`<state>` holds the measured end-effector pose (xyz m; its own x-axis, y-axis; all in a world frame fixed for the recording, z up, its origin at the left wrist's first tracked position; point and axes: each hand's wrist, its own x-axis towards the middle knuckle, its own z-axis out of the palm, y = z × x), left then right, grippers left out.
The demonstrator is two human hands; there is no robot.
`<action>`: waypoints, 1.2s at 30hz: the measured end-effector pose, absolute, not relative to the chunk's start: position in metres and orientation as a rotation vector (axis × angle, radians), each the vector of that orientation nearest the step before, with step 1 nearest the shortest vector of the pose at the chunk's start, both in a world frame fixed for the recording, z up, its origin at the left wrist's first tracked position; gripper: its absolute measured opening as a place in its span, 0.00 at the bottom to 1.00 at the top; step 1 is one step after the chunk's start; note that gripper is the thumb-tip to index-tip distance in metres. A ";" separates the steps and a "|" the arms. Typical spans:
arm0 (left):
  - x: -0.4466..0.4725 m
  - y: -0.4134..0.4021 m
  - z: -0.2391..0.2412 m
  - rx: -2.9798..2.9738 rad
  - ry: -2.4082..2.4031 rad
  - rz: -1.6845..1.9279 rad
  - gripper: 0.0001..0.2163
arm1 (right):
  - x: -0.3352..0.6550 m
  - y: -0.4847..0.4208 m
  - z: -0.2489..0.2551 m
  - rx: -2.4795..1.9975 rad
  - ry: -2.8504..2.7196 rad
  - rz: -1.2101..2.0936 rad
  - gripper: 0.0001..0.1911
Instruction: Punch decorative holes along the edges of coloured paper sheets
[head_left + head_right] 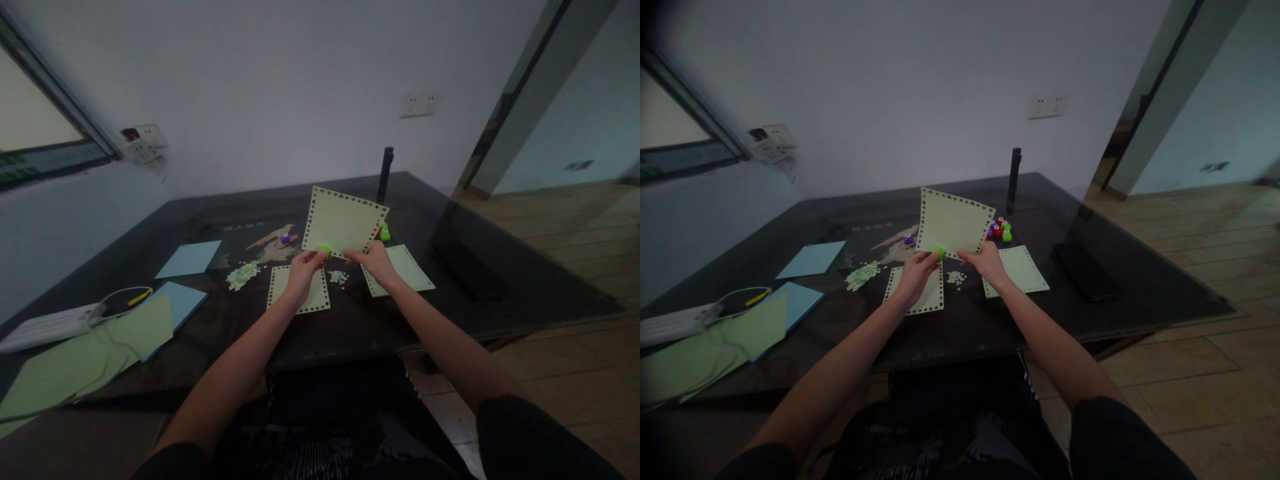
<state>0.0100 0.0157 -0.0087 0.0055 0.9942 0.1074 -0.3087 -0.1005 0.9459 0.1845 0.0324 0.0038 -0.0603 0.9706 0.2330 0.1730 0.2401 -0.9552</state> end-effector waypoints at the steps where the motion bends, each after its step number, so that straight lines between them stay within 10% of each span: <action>1: 0.010 0.016 -0.009 1.059 0.908 1.402 0.11 | 0.184 0.032 0.004 -1.133 -1.469 0.968 0.13; 36: 0.012 0.021 -0.019 1.191 0.893 1.493 0.11 | 0.183 0.032 0.003 -1.107 -1.440 0.995 0.16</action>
<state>0.0120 0.0206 -0.0191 -0.0291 0.9701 0.2409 -0.2463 -0.2406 0.9389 0.1828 0.0318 0.0032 -0.0567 0.9716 0.2295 0.1282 0.2351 -0.9635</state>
